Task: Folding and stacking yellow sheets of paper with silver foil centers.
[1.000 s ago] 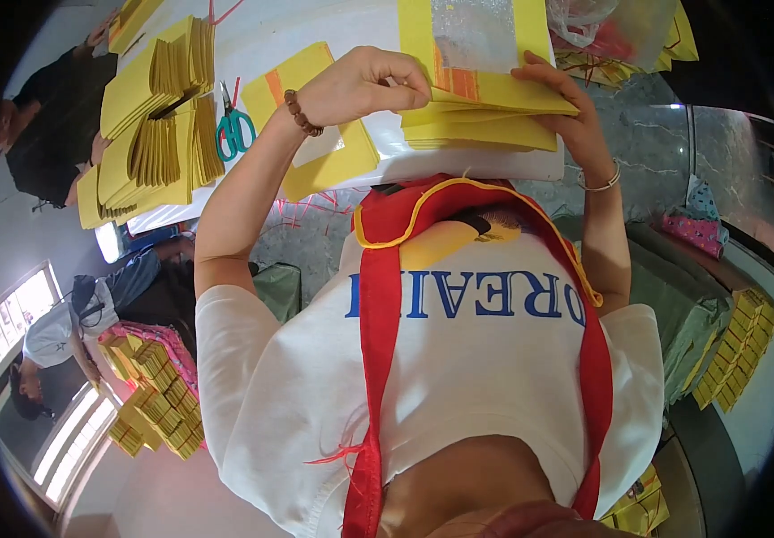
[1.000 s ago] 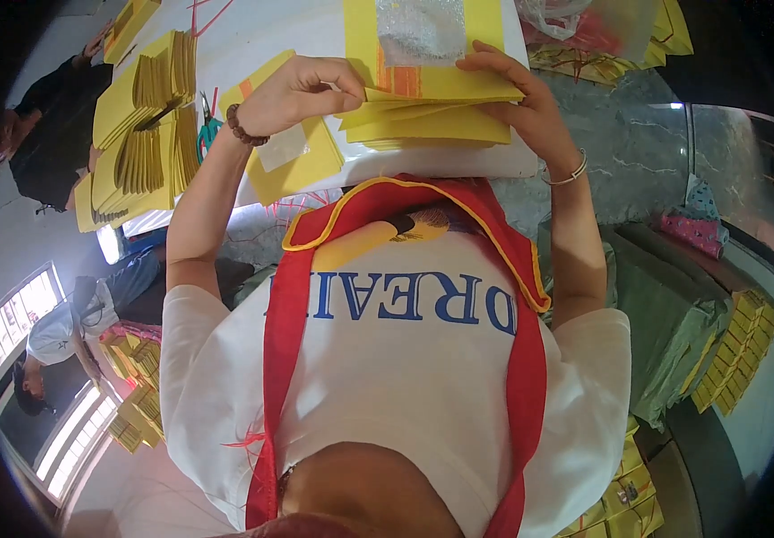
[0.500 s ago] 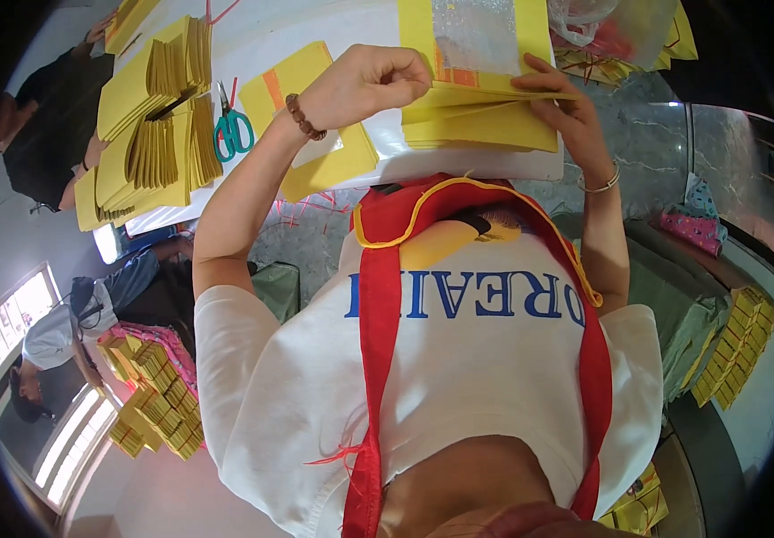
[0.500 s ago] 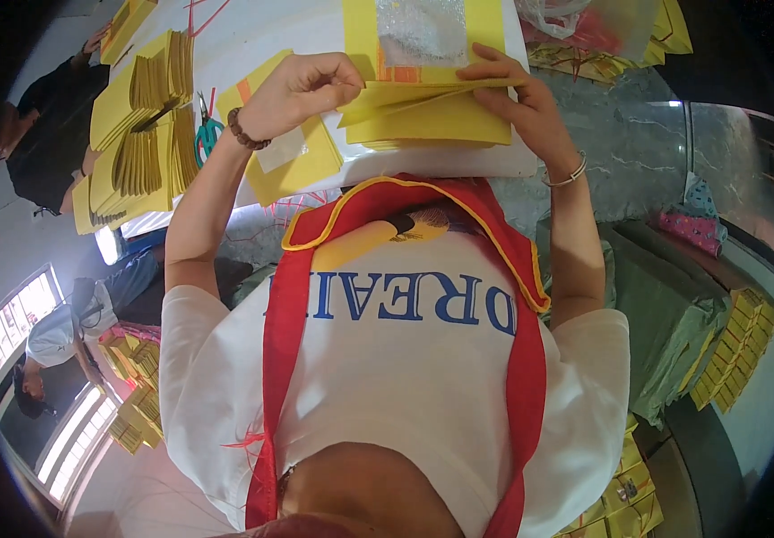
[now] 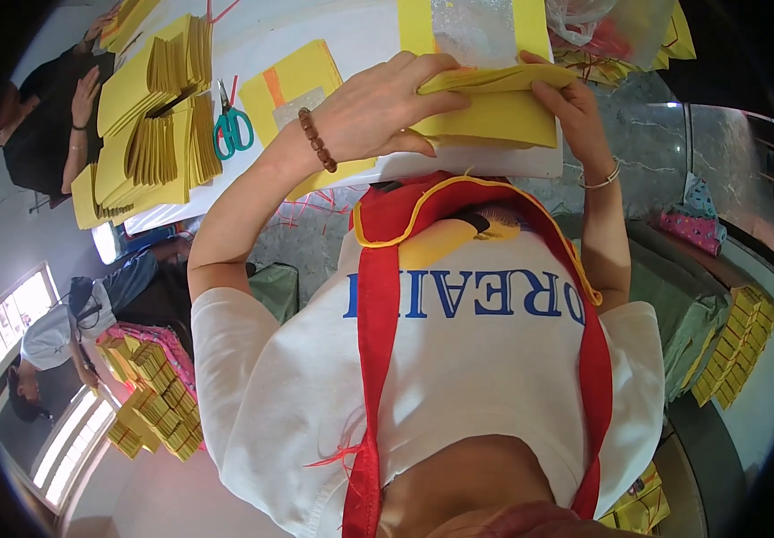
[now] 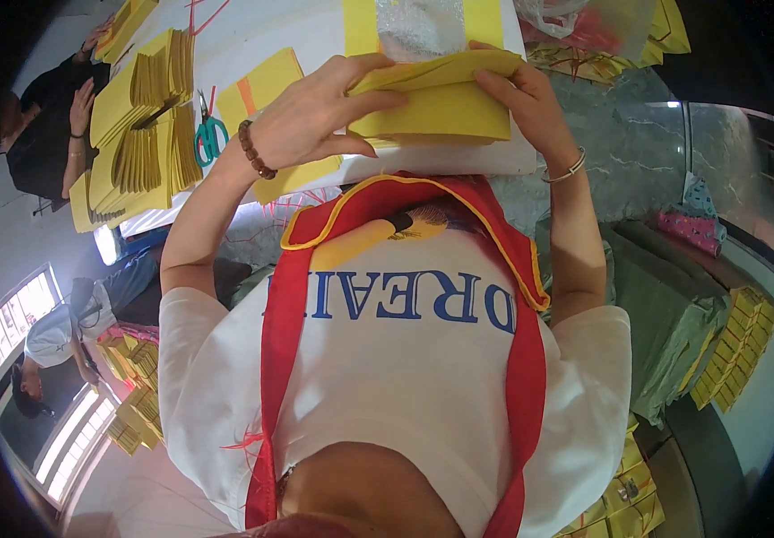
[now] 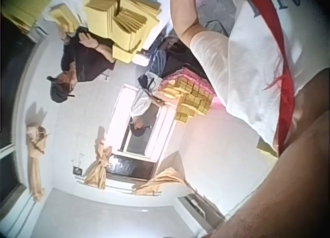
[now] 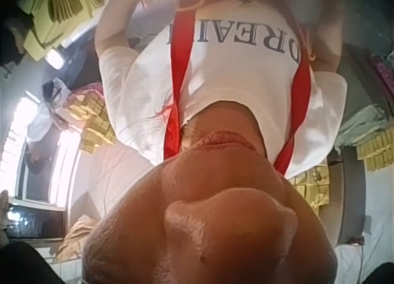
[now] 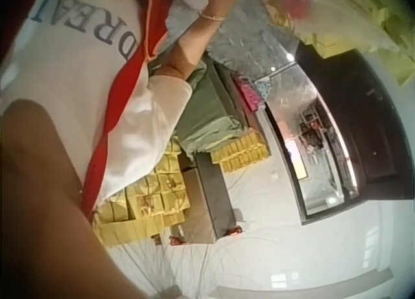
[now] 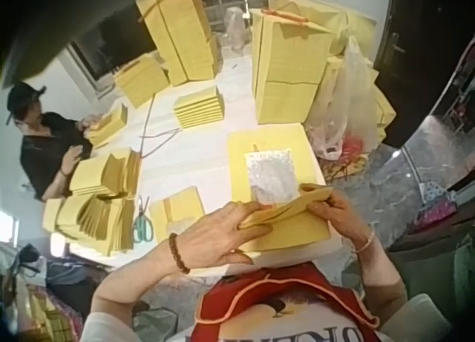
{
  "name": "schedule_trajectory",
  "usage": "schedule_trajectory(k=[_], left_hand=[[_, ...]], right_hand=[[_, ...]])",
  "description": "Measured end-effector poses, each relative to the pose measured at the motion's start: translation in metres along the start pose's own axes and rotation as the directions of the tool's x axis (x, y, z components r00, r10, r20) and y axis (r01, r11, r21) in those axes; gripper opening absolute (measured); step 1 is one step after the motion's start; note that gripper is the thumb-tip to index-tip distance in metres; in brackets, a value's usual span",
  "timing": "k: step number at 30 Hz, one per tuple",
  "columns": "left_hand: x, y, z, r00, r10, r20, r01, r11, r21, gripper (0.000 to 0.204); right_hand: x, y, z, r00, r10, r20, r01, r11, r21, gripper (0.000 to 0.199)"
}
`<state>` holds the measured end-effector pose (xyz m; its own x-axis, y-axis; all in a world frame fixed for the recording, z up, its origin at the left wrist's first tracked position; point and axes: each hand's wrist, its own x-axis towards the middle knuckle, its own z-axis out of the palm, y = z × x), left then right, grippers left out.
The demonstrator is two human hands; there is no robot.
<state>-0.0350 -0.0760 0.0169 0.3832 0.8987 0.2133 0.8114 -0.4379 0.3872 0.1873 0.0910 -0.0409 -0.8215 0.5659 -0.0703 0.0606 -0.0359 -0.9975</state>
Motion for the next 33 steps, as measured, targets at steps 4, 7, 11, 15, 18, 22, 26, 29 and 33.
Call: schedule_trajectory(k=[4,7,11,15,18,22,26,29,33], left_hand=[[-0.001,-0.004,0.001,1.000,0.024,0.015,-0.023,0.999,-0.042,0.056],[-0.002,-0.007,0.000,0.999,0.026,0.034,-0.023,0.997,-0.079,0.055],[-0.002,-0.011,-0.003,0.996,0.032,0.084,-0.022,0.992,-0.123,0.047],[-0.001,-0.015,-0.005,0.995,0.030,0.099,-0.015,0.988,-0.156,0.043],[0.001,-0.015,-0.007,0.995,0.022,0.097,-0.003,0.980,-0.198,0.042],[0.000,-0.015,-0.007,0.997,0.041,0.073,-0.026,0.979,-0.200,0.043],[0.000,-0.016,-0.008,0.995,0.048,0.087,-0.029,0.977,-0.211,0.045],[0.000,-0.018,-0.006,0.996,0.058,0.071,-0.040,0.973,-0.227,0.046],[-0.001,-0.019,-0.007,0.996,0.064,0.063,-0.047,0.970,-0.237,0.046]], right_hand=[[-0.001,-0.002,0.000,1.000,0.000,0.012,0.000,0.999,0.034,0.038],[-0.001,-0.003,-0.001,1.000,0.007,0.019,-0.007,1.000,0.010,0.038],[-0.001,-0.004,0.000,1.000,-0.004,0.010,0.004,1.000,0.013,0.038],[-0.001,-0.004,0.001,1.000,-0.003,0.008,0.003,0.999,0.039,0.039],[-0.001,-0.005,0.001,1.000,-0.002,0.001,0.002,1.000,0.011,0.038],[0.000,-0.004,0.000,1.000,-0.004,0.000,0.004,1.000,0.024,0.038],[-0.001,-0.004,-0.001,1.000,0.012,0.016,-0.013,0.999,0.030,0.038],[0.000,-0.005,-0.001,1.000,0.017,0.013,-0.017,0.999,0.027,0.038],[0.000,-0.003,-0.002,1.000,0.008,0.017,-0.009,1.000,0.030,0.039]])
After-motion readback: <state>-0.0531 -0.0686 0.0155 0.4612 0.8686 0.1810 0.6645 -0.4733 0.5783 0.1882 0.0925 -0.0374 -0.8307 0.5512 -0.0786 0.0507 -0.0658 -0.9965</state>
